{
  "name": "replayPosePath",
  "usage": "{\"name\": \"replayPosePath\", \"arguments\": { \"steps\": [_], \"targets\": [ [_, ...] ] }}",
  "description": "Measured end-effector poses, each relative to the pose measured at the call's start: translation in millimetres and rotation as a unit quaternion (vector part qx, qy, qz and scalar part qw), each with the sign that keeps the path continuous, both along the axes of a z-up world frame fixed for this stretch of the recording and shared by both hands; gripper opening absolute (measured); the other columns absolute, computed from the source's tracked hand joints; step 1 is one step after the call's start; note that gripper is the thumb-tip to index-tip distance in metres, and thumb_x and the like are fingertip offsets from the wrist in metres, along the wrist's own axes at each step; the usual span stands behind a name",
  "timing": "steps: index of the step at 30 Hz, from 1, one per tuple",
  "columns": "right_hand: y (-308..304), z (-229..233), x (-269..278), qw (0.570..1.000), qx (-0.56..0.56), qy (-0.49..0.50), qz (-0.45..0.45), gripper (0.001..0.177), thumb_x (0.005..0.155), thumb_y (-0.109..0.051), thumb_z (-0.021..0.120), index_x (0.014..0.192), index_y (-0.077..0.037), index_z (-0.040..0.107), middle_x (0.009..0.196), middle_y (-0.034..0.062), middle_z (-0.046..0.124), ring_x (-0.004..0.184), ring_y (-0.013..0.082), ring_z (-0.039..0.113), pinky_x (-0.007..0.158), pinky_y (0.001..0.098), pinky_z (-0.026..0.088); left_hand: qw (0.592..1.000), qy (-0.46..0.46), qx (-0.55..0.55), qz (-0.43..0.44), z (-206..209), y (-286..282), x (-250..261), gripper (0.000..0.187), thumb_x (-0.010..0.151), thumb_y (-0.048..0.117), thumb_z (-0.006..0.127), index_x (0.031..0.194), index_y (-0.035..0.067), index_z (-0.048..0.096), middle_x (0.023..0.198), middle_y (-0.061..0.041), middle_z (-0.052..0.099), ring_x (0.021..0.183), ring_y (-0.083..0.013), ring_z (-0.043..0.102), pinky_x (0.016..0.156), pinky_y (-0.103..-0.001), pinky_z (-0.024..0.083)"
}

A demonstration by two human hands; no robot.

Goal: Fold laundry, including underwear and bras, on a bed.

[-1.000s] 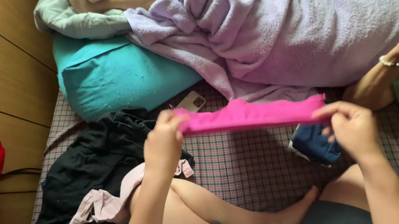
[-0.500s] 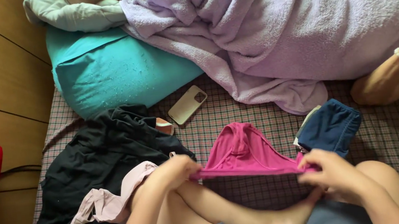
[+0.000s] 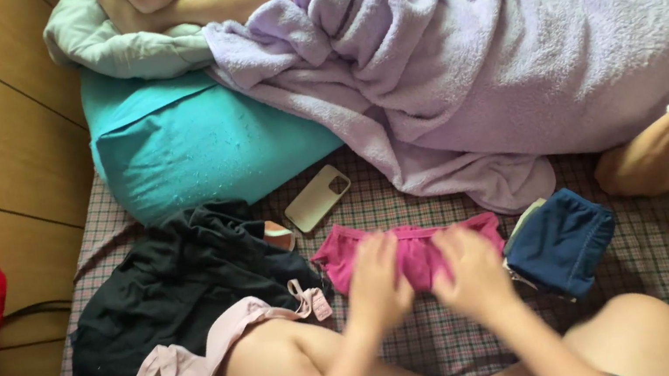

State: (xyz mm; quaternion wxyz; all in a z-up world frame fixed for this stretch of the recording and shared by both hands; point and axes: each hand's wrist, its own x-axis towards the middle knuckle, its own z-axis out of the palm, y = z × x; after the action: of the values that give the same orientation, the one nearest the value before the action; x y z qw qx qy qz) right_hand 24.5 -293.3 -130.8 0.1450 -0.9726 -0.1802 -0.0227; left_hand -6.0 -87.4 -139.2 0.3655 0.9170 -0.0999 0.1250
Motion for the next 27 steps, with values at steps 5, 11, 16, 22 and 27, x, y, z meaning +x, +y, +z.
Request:
{"name": "replayPosePath", "arguments": {
  "steps": [5,11,16,22,27],
  "targets": [
    [16.9,-27.2,-25.5,0.999,-0.012,0.045,-0.011,0.099,0.068,-0.034,0.074,0.156,-0.016,0.032,0.16,0.024,0.029,0.147,0.045,0.026,0.117,0.0585,0.021,0.954,0.23,0.189,0.022,-10.2,-25.6,-7.8,0.097,0.077,0.023,0.07,0.16,0.015,0.021,0.165,-0.029,0.008,0.152,-0.0514,0.006,0.114,-0.074,0.006],
    [9.4,-95.6,-6.7,0.98,0.1,0.042,-0.168,0.088,0.079,-0.017,0.06,0.162,-0.017,0.03,0.165,0.0198,0.032,0.152,0.0387,0.026,0.123,0.0524,0.023,0.952,0.261,0.146,0.064,-31.2,-23.0,-5.5,0.086,0.089,0.027,0.064,0.161,0.039,0.018,0.166,-0.029,-0.003,0.152,-0.0528,-0.004,0.109,-0.082,-0.003],
    [22.8,-127.7,-13.0,0.745,0.621,0.159,-0.185,0.051,0.103,-0.018,0.038,0.152,-0.007,0.045,0.155,0.0186,0.05,0.142,0.0312,0.046,0.118,0.0453,0.036,0.968,0.246,0.037,0.041,-29.6,-26.0,-12.7,0.086,0.093,0.02,0.058,0.166,0.038,0.017,0.17,-0.029,-0.005,0.155,-0.0513,-0.008,0.11,-0.081,-0.008],
    [22.5,-41.2,-30.2,0.332,0.848,0.367,-0.19,0.05,0.106,-0.036,0.033,0.141,-0.005,0.05,0.143,0.0133,0.058,0.128,0.0278,0.057,0.11,0.046,0.043,0.802,0.174,-0.57,-0.046,-8.0,-40.1,-25.1,0.088,0.091,0.022,0.058,0.165,0.016,0.011,0.177,-0.015,0.0,0.162,-0.0313,0.002,0.127,-0.05,0.004],
    [-3.6,-28.1,-51.6,0.289,0.787,0.531,-0.126,0.063,0.098,-0.046,0.036,0.144,-0.004,0.048,0.142,0.0142,0.059,0.127,0.0313,0.059,0.106,0.0513,0.046,0.534,0.294,-0.792,-0.01,15.5,-36.2,-41.0,0.055,0.102,0.031,0.058,0.15,0.006,0.046,0.143,-0.013,0.055,0.131,-0.0278,0.055,0.114,-0.046,0.043]
  ]
}}
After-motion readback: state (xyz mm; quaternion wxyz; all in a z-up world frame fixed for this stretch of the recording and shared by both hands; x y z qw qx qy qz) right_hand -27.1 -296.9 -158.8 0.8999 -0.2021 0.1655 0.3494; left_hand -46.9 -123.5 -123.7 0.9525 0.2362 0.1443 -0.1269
